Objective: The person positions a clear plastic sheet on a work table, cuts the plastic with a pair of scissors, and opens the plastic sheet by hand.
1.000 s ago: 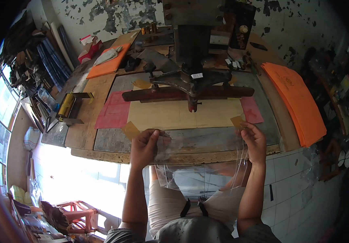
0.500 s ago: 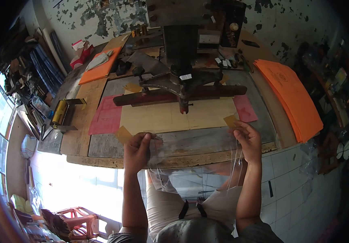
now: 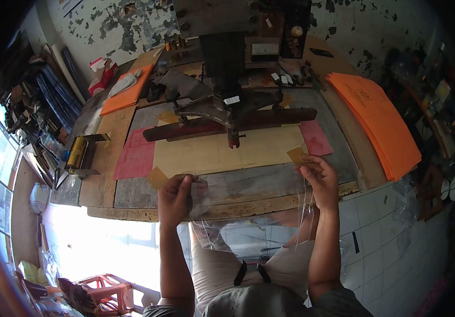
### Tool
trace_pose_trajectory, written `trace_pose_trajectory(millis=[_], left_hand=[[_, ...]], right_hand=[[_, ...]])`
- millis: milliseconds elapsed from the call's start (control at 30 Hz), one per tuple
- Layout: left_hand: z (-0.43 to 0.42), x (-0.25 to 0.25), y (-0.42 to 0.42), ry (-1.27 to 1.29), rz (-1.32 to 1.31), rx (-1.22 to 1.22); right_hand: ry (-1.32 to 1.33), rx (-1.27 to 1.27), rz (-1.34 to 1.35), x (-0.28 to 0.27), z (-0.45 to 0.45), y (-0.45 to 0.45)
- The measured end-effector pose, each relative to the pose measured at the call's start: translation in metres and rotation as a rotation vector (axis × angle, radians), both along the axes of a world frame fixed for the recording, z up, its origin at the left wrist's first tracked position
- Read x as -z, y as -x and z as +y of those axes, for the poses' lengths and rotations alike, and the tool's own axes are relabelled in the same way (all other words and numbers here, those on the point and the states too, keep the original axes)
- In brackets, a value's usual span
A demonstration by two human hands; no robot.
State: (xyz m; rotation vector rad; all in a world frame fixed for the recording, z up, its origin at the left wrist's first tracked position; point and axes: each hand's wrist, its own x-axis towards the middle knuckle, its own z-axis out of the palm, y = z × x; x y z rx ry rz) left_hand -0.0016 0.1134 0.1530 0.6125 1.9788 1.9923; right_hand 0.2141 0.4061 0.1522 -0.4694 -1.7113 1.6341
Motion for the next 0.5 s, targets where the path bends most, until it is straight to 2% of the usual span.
trace_pose_trajectory(millis=[167, 267, 367, 500], left_hand=[[0.002, 0.004, 0.001, 0.006, 0.06, -0.025], [0.0, -0.005, -0.003, 0.023, -0.022, 0.007], [0.003, 0.001, 0.0, -0.009, 0.098, -0.004], [-0.011, -0.004, -0.002, 0.057, -0.001, 0.001]], right_hand=[[0.02, -0.006, 0.036, 0.005, 0.003, 0.0], [0.009, -0.003, 0.036, 0.007, 0.004, -0.001], [0.017, 0.002, 0.029, 0.005, 0.002, 0.001], [-0.08, 0.023, -0.066, 0.006, -0.004, 0.008]])
